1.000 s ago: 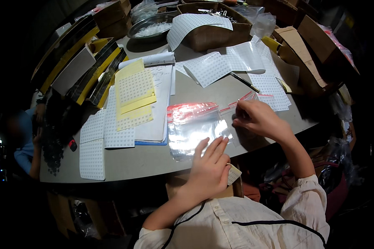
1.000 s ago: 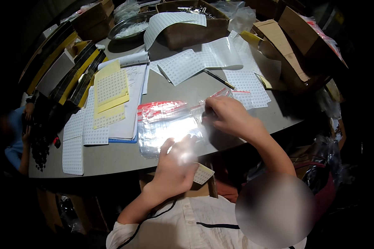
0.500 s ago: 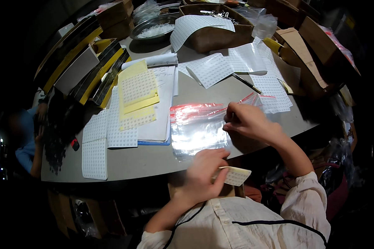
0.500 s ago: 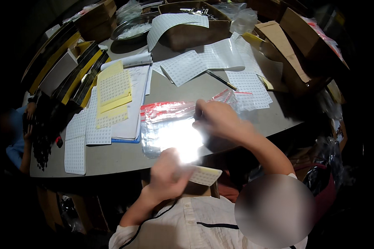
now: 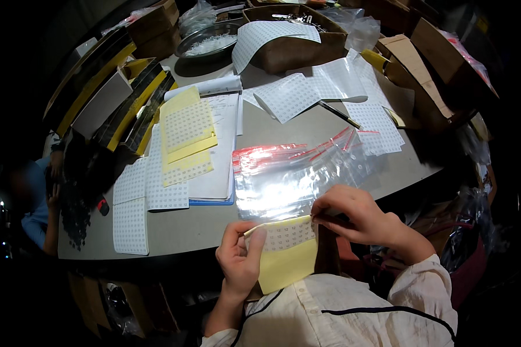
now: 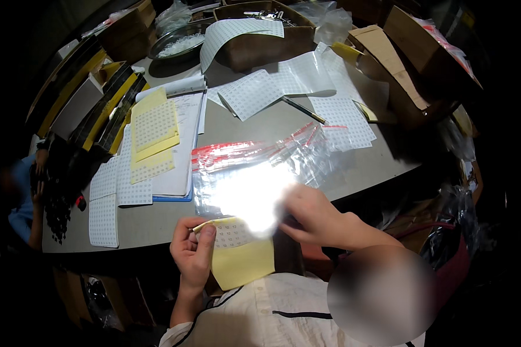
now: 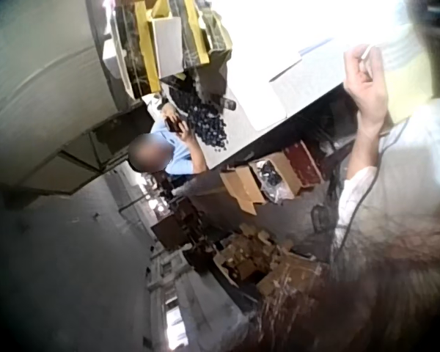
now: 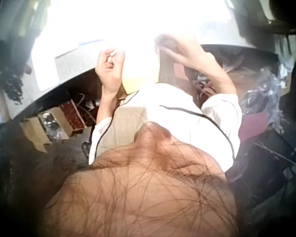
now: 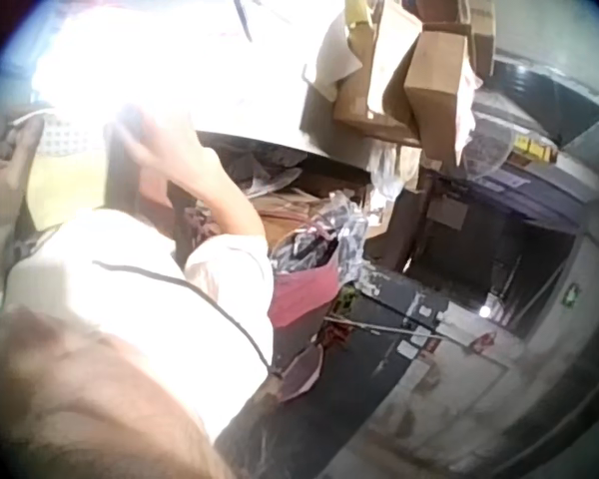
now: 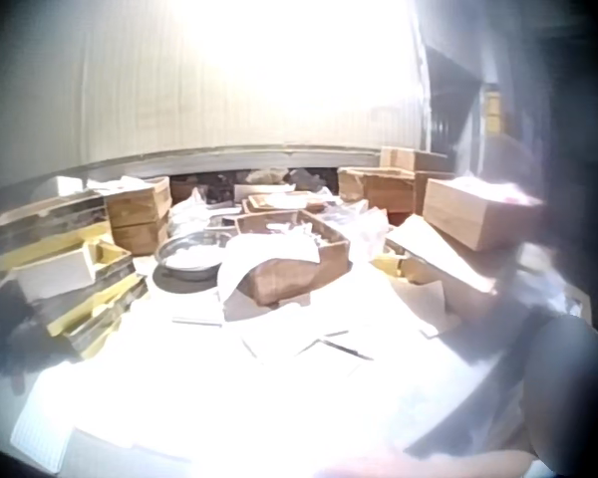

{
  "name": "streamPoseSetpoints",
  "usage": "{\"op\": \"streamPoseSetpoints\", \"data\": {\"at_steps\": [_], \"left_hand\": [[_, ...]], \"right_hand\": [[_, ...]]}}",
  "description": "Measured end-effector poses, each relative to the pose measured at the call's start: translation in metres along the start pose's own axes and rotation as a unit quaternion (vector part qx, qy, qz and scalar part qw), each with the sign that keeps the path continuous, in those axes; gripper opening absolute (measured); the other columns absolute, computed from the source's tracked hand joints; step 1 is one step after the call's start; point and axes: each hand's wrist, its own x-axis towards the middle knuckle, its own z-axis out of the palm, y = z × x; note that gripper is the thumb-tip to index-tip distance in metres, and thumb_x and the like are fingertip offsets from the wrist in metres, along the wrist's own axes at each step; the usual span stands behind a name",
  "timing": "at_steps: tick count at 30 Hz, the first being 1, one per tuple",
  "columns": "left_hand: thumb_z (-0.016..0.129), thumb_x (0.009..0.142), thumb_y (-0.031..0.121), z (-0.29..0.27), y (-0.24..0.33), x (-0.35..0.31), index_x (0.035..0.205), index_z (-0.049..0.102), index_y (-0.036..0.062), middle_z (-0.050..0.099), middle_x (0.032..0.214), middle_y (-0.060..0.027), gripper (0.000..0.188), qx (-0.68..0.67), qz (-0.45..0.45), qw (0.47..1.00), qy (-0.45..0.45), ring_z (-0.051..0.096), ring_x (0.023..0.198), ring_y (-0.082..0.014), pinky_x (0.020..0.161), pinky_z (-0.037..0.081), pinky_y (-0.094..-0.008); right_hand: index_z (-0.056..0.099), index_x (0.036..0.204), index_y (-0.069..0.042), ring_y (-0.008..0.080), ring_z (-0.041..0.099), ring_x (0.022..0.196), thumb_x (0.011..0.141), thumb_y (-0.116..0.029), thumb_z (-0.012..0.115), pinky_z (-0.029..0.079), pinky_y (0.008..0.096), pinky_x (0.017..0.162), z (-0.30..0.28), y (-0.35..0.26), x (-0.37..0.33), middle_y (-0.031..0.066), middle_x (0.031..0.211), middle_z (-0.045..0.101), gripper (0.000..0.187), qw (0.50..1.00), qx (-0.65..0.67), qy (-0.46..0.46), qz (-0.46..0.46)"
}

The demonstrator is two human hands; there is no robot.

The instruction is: The person peels small square stickers from a yellow backing sheet and places them into clear plastic zip-lock bags. The person handles multiple sticker sheets and bags, working at a cluttered table with boxes and other materials.

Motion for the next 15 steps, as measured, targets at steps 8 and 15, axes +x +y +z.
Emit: {"op": "streamPoseSetpoints", "data": {"at_steps": [8,15], "left_hand": [[0.063,0.098,-0.002,-0.003,-0.001,0.003,0.109,0.055,-0.0048,0.066,0.095,-0.0061,0.013,-0.012,-0.031,0.999,-0.001,0.062,0.087,-0.0074,0.073,0.051,-0.0211],[0.071,0.09,0.0,0.007,0.011,0.004,0.095,0.063,-0.0015,0.072,0.091,-0.0124,0.009,0.214,0.081,0.973,-0.025,0.069,0.075,-0.0156,0.068,0.054,-0.0276]], "right_hand": [[0.064,0.104,-0.001,0.0301,0.064,0.091,0.078,0.006,0.072,0.051,0.0365,0.076,0.007,-0.011,0.0,0.0136,0.104,0.066,0.028,0.992,-0.065,0.043,-0.102],[0.057,0.126,-0.004,0.0392,0.058,0.117,0.071,0.006,0.064,0.045,0.0478,0.102,-0.001,0.017,0.014,0.0174,0.124,0.063,0.056,0.995,0.01,0.083,-0.057]]}}
